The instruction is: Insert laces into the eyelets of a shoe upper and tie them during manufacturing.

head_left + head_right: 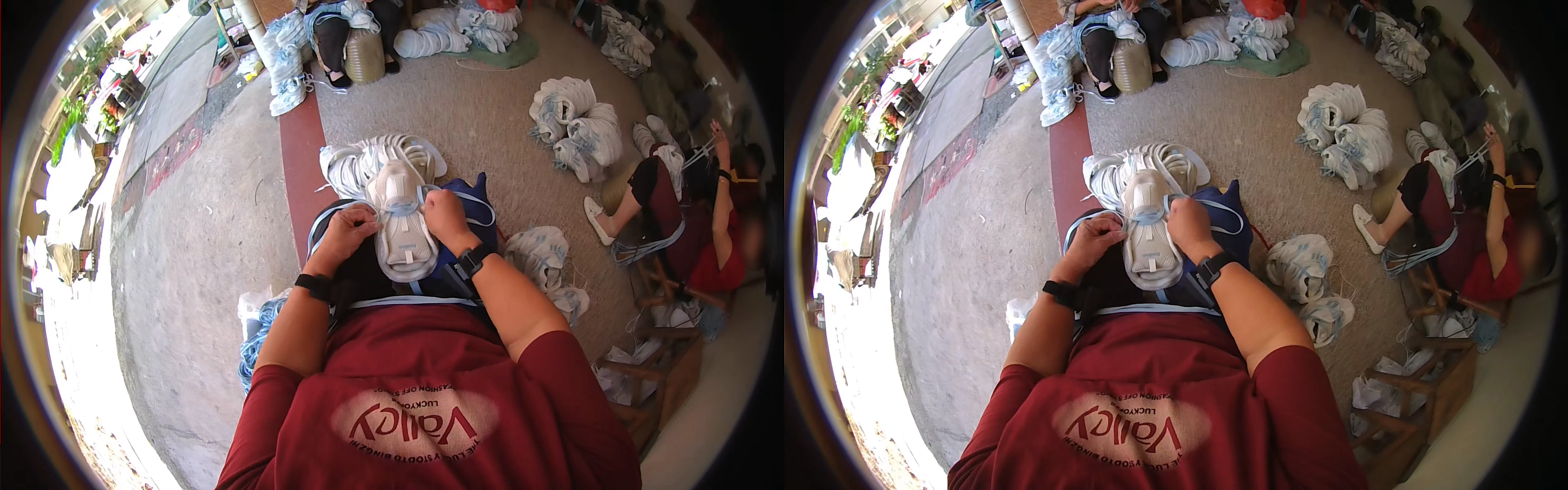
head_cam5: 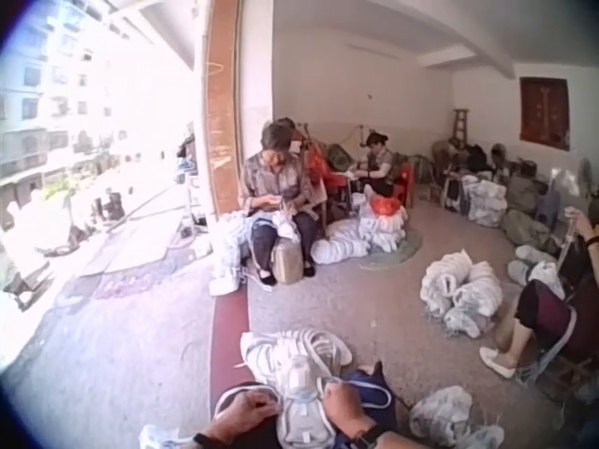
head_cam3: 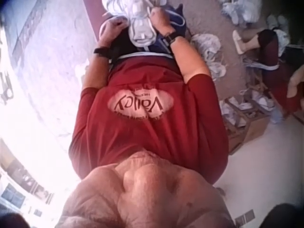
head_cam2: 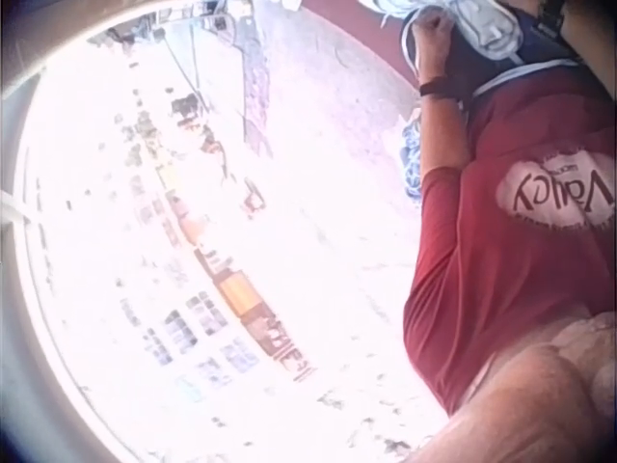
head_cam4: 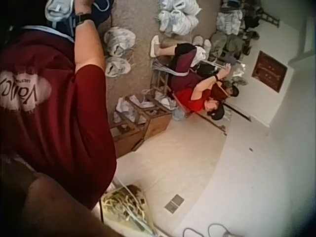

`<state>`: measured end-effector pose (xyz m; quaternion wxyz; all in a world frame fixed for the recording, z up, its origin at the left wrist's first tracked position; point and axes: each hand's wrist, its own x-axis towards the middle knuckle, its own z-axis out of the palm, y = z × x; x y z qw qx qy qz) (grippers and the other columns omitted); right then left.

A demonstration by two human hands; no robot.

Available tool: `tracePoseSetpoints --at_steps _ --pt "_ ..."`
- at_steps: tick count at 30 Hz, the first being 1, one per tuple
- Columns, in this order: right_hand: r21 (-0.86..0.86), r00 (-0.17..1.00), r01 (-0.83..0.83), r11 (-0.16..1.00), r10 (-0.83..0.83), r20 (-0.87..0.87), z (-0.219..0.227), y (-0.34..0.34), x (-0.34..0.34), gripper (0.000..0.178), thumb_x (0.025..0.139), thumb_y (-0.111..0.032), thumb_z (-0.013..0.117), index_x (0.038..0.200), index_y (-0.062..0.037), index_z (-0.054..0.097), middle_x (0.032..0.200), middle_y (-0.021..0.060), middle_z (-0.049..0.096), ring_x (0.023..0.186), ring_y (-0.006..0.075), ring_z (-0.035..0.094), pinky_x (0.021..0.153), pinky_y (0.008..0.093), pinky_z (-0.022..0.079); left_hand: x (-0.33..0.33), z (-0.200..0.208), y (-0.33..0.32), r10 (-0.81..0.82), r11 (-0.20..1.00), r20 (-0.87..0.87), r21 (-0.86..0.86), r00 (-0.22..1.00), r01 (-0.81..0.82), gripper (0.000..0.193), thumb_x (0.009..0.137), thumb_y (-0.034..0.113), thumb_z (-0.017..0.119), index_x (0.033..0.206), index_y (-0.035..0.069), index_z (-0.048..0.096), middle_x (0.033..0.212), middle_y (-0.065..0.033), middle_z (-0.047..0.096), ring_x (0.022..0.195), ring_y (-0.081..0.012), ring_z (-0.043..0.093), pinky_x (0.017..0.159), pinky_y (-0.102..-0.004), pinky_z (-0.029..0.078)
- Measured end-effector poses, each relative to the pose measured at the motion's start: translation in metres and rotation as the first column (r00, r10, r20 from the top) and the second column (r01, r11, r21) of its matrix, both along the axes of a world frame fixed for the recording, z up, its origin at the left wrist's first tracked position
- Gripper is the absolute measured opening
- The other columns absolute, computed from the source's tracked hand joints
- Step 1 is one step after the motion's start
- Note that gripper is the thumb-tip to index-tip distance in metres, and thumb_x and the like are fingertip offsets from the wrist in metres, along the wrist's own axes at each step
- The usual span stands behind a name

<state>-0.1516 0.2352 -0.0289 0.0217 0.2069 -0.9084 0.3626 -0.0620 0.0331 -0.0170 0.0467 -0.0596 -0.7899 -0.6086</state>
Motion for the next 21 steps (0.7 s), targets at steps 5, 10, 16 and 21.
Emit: tracePoseSetpoints --at_steps 5,10,16,21 --pt "-0.009 0.996 -0.050 0.999 0.049 -0.074 0.006 0.003 0.026 0.012 0.071 -0.009 0.057 0.066 0.0016 0.057 0.065 0.0222 0.056 0.065 0.0382 0.057 0.061 0.0448 0.045 0.002 0.002 0.001 0.030 0.995 -0.010 -0.094 1.000 -0.030 0.014 0.074 0.009 0.068 0.070 -0.001 0.058 0.073 -0.0040 0.057 0.070 -0.0133 0.052 0.067 -0.0271 0.042" --pt "0.052 0.978 -0.040 0.998 0.050 -0.202 0.002 -0.006 0.030 0.010 0.071 -0.004 0.051 0.065 0.0013 0.057 0.067 0.0212 0.058 0.074 0.0376 0.054 0.072 0.0433 0.044 -0.001 -0.002 0.003 0.055 0.990 -0.005 -0.127 0.998 -0.056 0.015 0.074 0.009 0.067 0.070 -0.001 0.057 0.072 -0.0051 0.057 0.069 -0.0133 0.052 0.065 -0.0275 0.042" --pt "0.012 0.973 -0.041 0.999 0.042 -0.226 -0.003 -0.005 0.028 0.009 0.068 -0.002 0.049 0.066 0.0014 0.057 0.067 0.0210 0.057 0.073 0.0378 0.055 0.069 0.0441 0.045 0.004 0.003 0.022 0.167 0.966 -0.047 -0.194 0.985 -0.173 0.012 0.074 0.010 0.067 0.073 -0.001 0.061 0.072 -0.0069 0.058 0.066 -0.0163 0.055 0.063 -0.0280 0.044" --pt "-0.078 0.979 0.018 0.997 -0.034 -0.201 -0.003 -0.001 0.025 0.008 0.068 -0.003 0.052 0.067 0.0006 0.060 0.067 0.0203 0.058 0.070 0.0376 0.057 0.064 0.0437 0.046 -0.008 0.020 0.059 0.052 0.824 -0.194 -0.546 0.980 -0.151 0.015 0.076 0.022 0.063 0.076 0.007 0.066 0.079 -0.0089 0.060 0.072 -0.0265 0.062 0.064 -0.0368 0.048"
